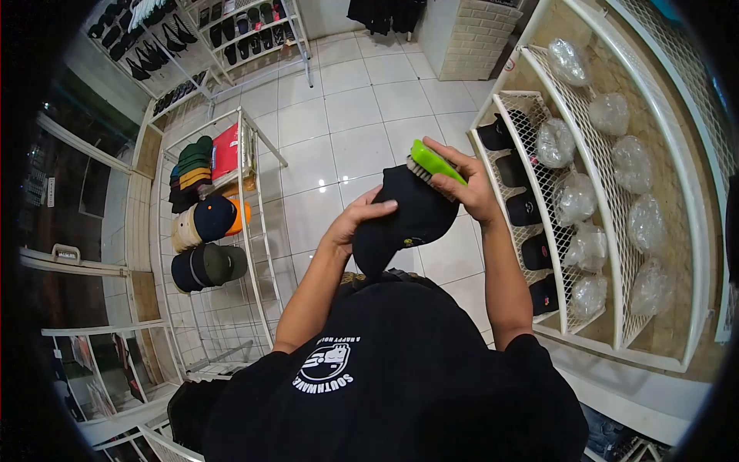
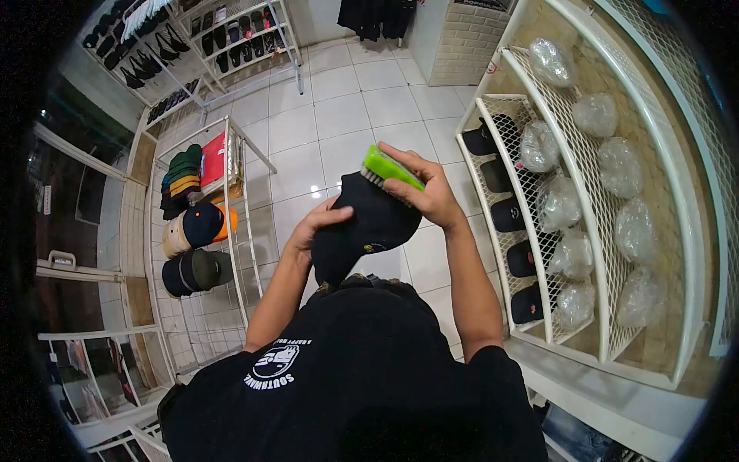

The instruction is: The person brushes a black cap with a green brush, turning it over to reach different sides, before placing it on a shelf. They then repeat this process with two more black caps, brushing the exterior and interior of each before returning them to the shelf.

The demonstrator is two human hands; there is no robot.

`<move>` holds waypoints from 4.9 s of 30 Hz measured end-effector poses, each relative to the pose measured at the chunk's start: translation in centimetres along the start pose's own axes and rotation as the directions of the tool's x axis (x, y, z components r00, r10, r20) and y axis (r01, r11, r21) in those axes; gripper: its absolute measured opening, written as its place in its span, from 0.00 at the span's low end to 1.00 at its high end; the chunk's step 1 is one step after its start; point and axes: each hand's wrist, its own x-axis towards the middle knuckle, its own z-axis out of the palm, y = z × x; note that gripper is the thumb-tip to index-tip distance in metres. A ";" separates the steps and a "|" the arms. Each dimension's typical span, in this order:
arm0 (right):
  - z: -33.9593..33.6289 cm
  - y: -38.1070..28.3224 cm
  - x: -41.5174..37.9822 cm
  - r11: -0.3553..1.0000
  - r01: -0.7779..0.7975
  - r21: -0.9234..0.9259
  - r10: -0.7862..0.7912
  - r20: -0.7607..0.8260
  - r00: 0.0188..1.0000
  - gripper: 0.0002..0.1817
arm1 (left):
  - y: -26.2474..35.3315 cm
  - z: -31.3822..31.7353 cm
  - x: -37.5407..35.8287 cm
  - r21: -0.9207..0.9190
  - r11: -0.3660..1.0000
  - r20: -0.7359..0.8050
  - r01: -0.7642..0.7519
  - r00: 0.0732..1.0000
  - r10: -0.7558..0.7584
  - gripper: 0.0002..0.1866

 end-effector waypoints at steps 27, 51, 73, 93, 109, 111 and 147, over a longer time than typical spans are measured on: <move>1.7 1.3 -3.5 0.941 0.107 -0.320 -0.142 -0.089 0.986 0.31 | -0.5 -3.1 -1.9 -0.067 0.995 -0.027 -0.078 0.997 0.076 0.20; 3.6 2.0 -2.5 0.868 -0.064 -0.493 -0.114 -0.322 0.940 0.29 | -1.2 -2.4 -1.0 0.030 0.977 -0.153 -0.213 0.965 0.215 0.22; 6.3 1.0 -3.5 0.815 0.201 -0.543 -0.330 -0.151 0.932 0.29 | -1.8 -2.2 -1.0 0.084 0.970 -0.145 -0.229 0.960 0.240 0.21; 6.3 4.2 -3.8 0.673 0.198 -0.713 -0.381 -0.104 0.919 0.36 | -2.2 -3.1 0.9 -0.243 0.920 -0.246 -0.306 0.937 0.247 0.23; 3.8 6.8 -4.3 0.616 0.068 -0.785 -0.436 -0.267 0.860 0.39 | -1.1 -2.4 0.3 -0.260 0.919 -0.201 -0.296 0.948 0.249 0.25; 4.7 6.3 -5.4 0.583 0.239 -0.777 -0.470 -0.082 0.879 0.37 | -1.2 -2.4 0.5 -0.282 0.886 -0.320 -0.368 0.907 0.274 0.25; 5.6 4.4 -1.9 0.811 0.092 -0.578 -0.237 -0.180 0.955 0.29 | -2.4 -3.1 -0.4 -0.110 0.936 -0.344 -0.335 0.896 0.280 0.22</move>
